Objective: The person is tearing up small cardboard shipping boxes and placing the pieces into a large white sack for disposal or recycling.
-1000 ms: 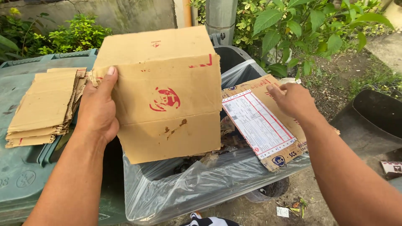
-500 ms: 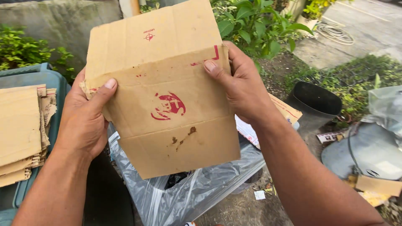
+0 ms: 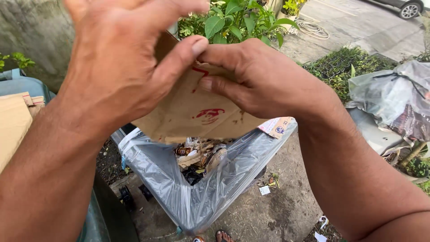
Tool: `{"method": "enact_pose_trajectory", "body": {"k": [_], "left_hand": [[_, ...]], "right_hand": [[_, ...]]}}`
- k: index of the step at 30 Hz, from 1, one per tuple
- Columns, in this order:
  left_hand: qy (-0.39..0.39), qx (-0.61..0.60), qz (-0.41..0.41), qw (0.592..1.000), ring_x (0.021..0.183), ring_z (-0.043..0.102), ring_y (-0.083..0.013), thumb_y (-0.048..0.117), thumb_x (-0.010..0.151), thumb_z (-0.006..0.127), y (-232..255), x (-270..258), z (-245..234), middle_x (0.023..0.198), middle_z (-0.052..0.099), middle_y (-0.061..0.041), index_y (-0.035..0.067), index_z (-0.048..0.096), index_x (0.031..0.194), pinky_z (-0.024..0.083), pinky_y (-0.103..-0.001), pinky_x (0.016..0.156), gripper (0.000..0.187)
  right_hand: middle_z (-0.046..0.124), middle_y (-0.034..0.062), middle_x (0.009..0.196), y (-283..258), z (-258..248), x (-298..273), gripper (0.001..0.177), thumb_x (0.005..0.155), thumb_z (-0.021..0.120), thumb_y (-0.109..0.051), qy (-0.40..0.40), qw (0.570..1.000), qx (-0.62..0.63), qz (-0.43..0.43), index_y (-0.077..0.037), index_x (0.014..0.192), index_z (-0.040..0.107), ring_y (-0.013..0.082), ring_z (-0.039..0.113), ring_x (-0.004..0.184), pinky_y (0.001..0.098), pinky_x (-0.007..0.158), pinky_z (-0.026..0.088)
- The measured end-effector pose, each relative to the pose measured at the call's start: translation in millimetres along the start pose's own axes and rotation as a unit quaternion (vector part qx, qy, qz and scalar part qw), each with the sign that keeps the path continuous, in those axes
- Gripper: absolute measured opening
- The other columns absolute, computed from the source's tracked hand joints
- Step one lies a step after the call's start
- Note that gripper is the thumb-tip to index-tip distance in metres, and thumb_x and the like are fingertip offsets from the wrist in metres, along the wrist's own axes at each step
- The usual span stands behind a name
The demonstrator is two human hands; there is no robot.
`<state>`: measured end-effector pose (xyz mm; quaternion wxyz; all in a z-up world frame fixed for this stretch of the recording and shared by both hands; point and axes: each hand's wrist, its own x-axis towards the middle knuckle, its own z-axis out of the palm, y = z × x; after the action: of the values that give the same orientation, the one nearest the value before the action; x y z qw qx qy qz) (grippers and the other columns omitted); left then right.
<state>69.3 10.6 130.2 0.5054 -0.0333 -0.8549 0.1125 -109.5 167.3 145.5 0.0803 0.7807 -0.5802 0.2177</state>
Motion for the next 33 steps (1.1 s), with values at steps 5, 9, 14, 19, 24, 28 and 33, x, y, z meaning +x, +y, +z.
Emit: {"method": "enact_pose_trajectory", "body": {"k": [5, 9, 14, 19, 24, 28, 33], "left_hand": [[-0.084, -0.025, -0.003, 0.996, 0.098, 0.061, -0.0296, 0.03, 0.109, 0.065, -6.1, 4.8, 5.7, 0.092, 0.07, -0.004, 0.014, 0.077, 0.103, 0.03, -0.063, 0.1, 0.021], [-0.046, -0.014, 0.014, 0.999, 0.093, 0.061, -0.0309, 0.026, 0.102, 0.066, -5.7, -0.9, 22.0, 0.083, 0.068, -0.006, 0.011, 0.075, 0.092, 0.028, -0.065, 0.105, 0.02], [-0.068, -0.044, -0.029, 0.996, 0.092, 0.061, -0.0332, 0.032, 0.112, 0.062, -14.3, 11.1, 35.3, 0.084, 0.065, -0.01, 0.009, 0.07, 0.093, 0.036, -0.056, 0.099, 0.031], [-0.139, -0.049, -0.148, 0.978, 0.085, 0.061, -0.039, 0.039, 0.113, 0.055, -9.1, 28.8, 51.7, 0.082, 0.066, -0.015, 0.01, 0.072, 0.096, 0.04, -0.052, 0.092, 0.037], [-0.362, -0.155, -0.336, 0.855, 0.089, 0.073, -0.0305, 0.046, 0.103, 0.043, -8.4, -9.1, 105.4, 0.087, 0.078, -0.013, 0.014, 0.074, 0.096, 0.037, -0.05, 0.106, 0.045], [-0.388, -0.186, -0.385, 0.816, 0.095, 0.072, -0.0339, 0.045, 0.101, 0.045, 3.2, -43.0, 129.4, 0.098, 0.076, -0.012, 0.017, 0.074, 0.108, 0.051, -0.046, 0.095, 0.041], [-0.405, -0.222, -0.487, 0.741, 0.092, 0.076, -0.0328, 0.045, 0.099, 0.048, 28.9, -51.7, 125.8, 0.091, 0.078, -0.017, 0.009, 0.072, 0.1, 0.055, -0.046, 0.087, 0.044]], "right_hand": [[0.071, 0.0159, 0.087, 5.4, 4.9, 2.7, 0.018, 0.1, 0.067, -0.017, 0.053, 0.992, -0.114, -0.012, -0.008, 0.116, 0.064, 0.0401, 0.068, 0.081, 0.0488, 0.068, 0.052], [0.07, 0.0161, 0.08, -0.1, 13.1, 2.9, 0.02, 0.099, 0.068, -0.025, 0.025, 0.986, -0.125, 0.105, -0.008, 0.11, 0.064, 0.0398, 0.067, 0.077, 0.0513, 0.067, 0.049], [0.065, 0.0089, 0.079, 16.0, -0.3, -0.7, 0.027, 0.102, 0.068, -0.031, 0.075, 0.996, -0.009, 0.05, -0.005, 0.108, 0.064, 0.0232, 0.063, 0.071, 0.0385, 0.063, 0.05], [0.059, -0.0042, 0.074, 61.4, 11.4, 14.7, 0.033, 0.099, 0.069, -0.039, 0.043, 0.983, 0.144, 0.107, -0.006, 0.096, 0.066, 0.0073, 0.051, 0.068, 0.0298, 0.059, 0.045], [0.043, -0.0018, 0.072, 120.7, 70.2, -0.3, 0.048, 0.104, 0.069, -0.039, -0.085, 0.963, 0.221, 0.127, 0.0, 0.082, 0.055, 0.011, 0.04, 0.069, 0.0342, 0.059, 0.038], [0.055, -0.006, 0.069, 126.0, 96.8, -15.1, 0.037, 0.097, 0.067, -0.038, -0.126, 0.952, 0.253, 0.121, -0.005, 0.083, 0.063, 0.0059, 0.048, 0.068, 0.0308, 0.06, 0.044], [0.06, 0.0026, 0.065, 112.8, 111.4, -30.3, 0.033, 0.094, 0.069, -0.037, -0.133, 0.948, 0.23, 0.175, -0.006, 0.084, 0.067, 0.0101, 0.051, 0.063, 0.035, 0.059, 0.045]]}}
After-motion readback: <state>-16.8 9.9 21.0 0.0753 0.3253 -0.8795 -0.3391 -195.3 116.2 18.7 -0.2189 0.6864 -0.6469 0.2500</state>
